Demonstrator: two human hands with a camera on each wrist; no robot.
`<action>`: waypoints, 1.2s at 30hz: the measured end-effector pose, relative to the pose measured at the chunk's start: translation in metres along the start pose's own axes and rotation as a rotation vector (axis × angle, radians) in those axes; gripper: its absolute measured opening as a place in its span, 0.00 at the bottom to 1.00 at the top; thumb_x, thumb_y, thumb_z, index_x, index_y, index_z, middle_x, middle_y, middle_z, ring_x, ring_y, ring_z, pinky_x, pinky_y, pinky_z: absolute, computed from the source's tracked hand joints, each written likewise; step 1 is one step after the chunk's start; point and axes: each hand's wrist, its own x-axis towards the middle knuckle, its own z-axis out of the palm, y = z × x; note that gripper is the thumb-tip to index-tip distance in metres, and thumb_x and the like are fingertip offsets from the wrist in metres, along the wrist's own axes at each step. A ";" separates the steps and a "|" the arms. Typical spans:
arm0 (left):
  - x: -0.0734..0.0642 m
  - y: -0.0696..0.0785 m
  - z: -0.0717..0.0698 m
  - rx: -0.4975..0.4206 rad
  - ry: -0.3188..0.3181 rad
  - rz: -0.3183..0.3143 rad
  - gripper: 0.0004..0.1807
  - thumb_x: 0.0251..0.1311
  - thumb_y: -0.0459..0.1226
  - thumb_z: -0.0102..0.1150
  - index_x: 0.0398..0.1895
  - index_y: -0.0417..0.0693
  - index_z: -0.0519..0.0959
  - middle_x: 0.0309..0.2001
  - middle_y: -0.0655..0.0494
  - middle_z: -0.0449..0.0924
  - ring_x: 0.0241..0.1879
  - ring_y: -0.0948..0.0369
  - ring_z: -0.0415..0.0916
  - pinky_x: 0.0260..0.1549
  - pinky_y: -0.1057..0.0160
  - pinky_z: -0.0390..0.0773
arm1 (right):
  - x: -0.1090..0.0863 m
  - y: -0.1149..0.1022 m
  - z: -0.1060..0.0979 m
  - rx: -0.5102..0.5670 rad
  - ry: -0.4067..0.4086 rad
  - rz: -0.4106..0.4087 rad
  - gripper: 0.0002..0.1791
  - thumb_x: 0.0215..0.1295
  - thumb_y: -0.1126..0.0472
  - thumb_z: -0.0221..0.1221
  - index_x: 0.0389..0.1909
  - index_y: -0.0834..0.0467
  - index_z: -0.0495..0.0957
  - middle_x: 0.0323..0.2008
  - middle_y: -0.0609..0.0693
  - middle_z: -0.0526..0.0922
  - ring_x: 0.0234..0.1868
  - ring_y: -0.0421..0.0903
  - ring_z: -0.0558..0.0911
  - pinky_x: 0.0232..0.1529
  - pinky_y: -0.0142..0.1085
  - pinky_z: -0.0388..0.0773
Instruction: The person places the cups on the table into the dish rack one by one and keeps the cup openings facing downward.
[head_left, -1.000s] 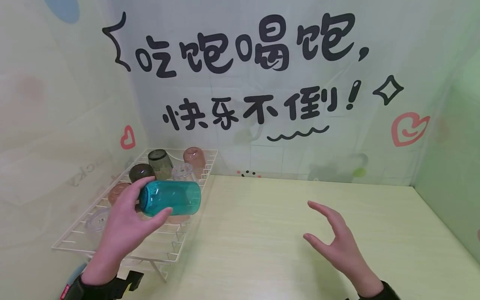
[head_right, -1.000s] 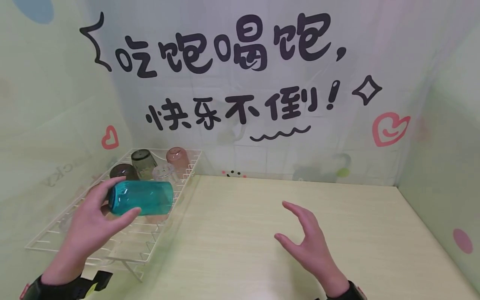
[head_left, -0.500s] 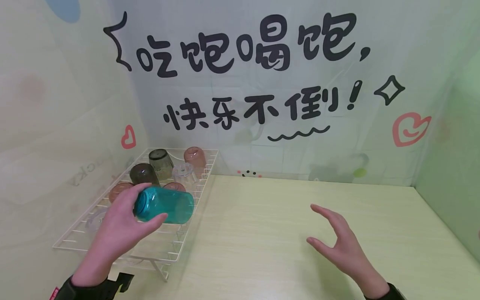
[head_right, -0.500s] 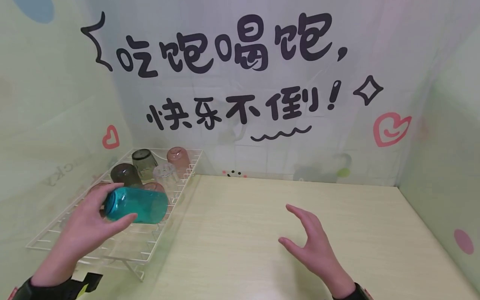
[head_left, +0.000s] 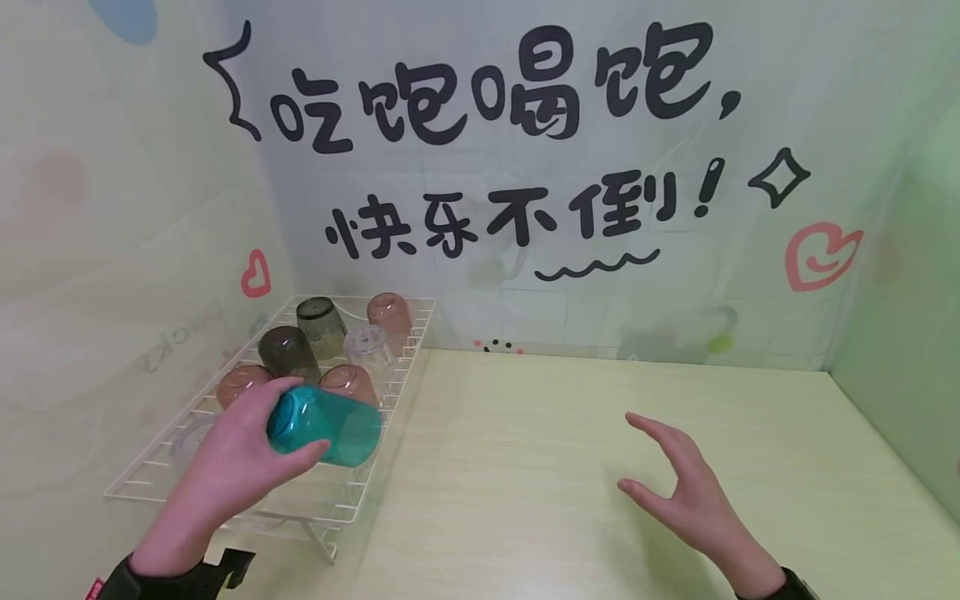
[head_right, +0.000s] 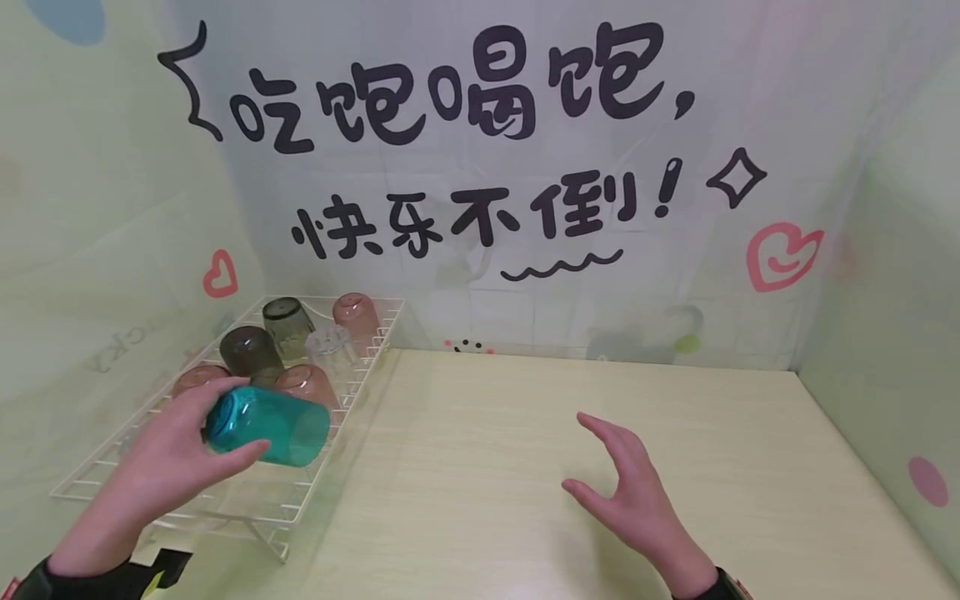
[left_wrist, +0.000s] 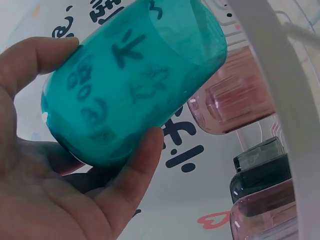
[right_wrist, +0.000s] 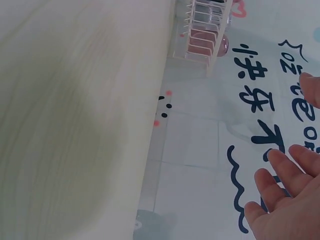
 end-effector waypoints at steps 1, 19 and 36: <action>0.000 -0.001 0.000 0.006 -0.002 0.007 0.40 0.39 0.52 0.68 0.55 0.43 0.65 0.46 0.46 0.68 0.41 0.49 0.67 0.31 0.50 0.74 | 0.000 0.000 0.000 -0.002 0.001 -0.005 0.40 0.47 0.54 0.66 0.63 0.49 0.60 0.60 0.44 0.65 0.59 0.41 0.61 0.55 0.27 0.54; -0.002 -0.012 -0.006 0.072 -0.121 -0.006 0.42 0.37 0.52 0.68 0.54 0.40 0.65 0.46 0.45 0.70 0.38 0.51 0.69 0.30 0.53 0.73 | -0.002 -0.001 -0.003 -0.057 0.040 -0.029 0.41 0.43 0.61 0.68 0.61 0.54 0.62 0.57 0.50 0.68 0.57 0.44 0.63 0.54 0.25 0.52; 0.002 -0.014 -0.008 0.135 -0.174 -0.003 0.41 0.37 0.51 0.68 0.54 0.39 0.65 0.45 0.46 0.71 0.35 0.54 0.69 0.27 0.55 0.73 | -0.007 0.015 0.001 -0.066 0.040 -0.014 0.42 0.41 0.61 0.69 0.61 0.53 0.62 0.57 0.50 0.68 0.58 0.45 0.62 0.54 0.25 0.52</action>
